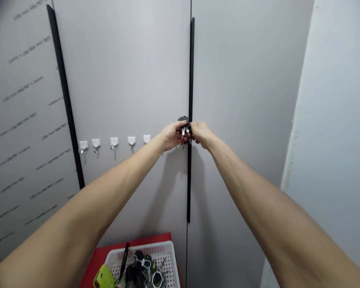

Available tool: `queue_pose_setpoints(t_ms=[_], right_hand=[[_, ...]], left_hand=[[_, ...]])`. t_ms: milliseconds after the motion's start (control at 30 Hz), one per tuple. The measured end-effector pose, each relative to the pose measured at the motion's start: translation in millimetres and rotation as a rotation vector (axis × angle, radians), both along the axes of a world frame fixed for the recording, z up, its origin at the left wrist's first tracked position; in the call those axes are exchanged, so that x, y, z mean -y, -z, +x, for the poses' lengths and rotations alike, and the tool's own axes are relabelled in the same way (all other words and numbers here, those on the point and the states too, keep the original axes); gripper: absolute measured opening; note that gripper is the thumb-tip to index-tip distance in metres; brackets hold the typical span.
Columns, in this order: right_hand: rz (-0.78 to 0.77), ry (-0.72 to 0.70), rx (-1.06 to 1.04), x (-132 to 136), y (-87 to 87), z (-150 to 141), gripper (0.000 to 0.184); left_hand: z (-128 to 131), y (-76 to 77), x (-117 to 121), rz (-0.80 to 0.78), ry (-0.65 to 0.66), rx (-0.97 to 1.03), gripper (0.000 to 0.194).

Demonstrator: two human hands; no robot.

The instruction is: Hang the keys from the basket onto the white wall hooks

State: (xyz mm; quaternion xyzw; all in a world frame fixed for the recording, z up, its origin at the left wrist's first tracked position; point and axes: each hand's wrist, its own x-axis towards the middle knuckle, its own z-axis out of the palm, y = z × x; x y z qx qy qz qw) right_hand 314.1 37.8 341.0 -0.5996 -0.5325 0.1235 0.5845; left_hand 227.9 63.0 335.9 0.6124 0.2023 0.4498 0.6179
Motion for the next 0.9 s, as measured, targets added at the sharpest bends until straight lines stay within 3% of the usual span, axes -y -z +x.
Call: queue_pose_setpoints(t_ms=[67,133,200,400,467,533,600,700,800,900], right_hand=[[0.002,-0.106,-0.005,5.9,17.9,-6.2,0.019],[-0.036,-0.204,-0.005,10.7,47.9,-14.4,0.021],[-0.114,-0.279,-0.016,14.3,89.7,-24.9,0.021],[-0.494,-0.46,-0.111,29.7,232.8,-67.9,0.021],[-0.56,-0.49,-0.137,34.8,264.2,-80.1,0.021],[-0.601,-0.506,-0.168,38.3,282.8,-87.7,0.02],[-0.623,-0.506,-0.202,41.0,290.9,-91.1,0.019],[-0.644,-0.504,-0.247,44.3,290.2,-93.3,0.017],[-0.635,-0.54,-0.289,44.6,277.9,-99.0,0.022],[-0.564,-0.584,-0.341,41.6,250.0,-109.4,0.036]], left_hand=[[-15.3,14.6,5.9,0.015,0.036,-0.001,0.014],[-33.1,41.7,11.8,-0.019,0.062,-0.025,0.015],[-52.2,80.4,17.2,-0.092,0.079,-0.088,0.015],[-104.1,222.2,37.0,-0.395,0.047,-0.248,0.01],[-116.8,258.5,43.3,-0.44,-0.005,-0.349,0.006],[-127.8,282.8,47.7,-0.403,-0.054,-0.521,0.009],[-137.5,295.2,50.2,-0.338,-0.098,-0.668,0.013],[-150.3,295.1,51.0,-0.294,-0.158,-0.717,0.014],[-161.6,276.3,49.4,-0.297,-0.213,-0.624,0.014],[-171.7,239.6,48.9,-0.315,-0.175,-0.439,0.028]])
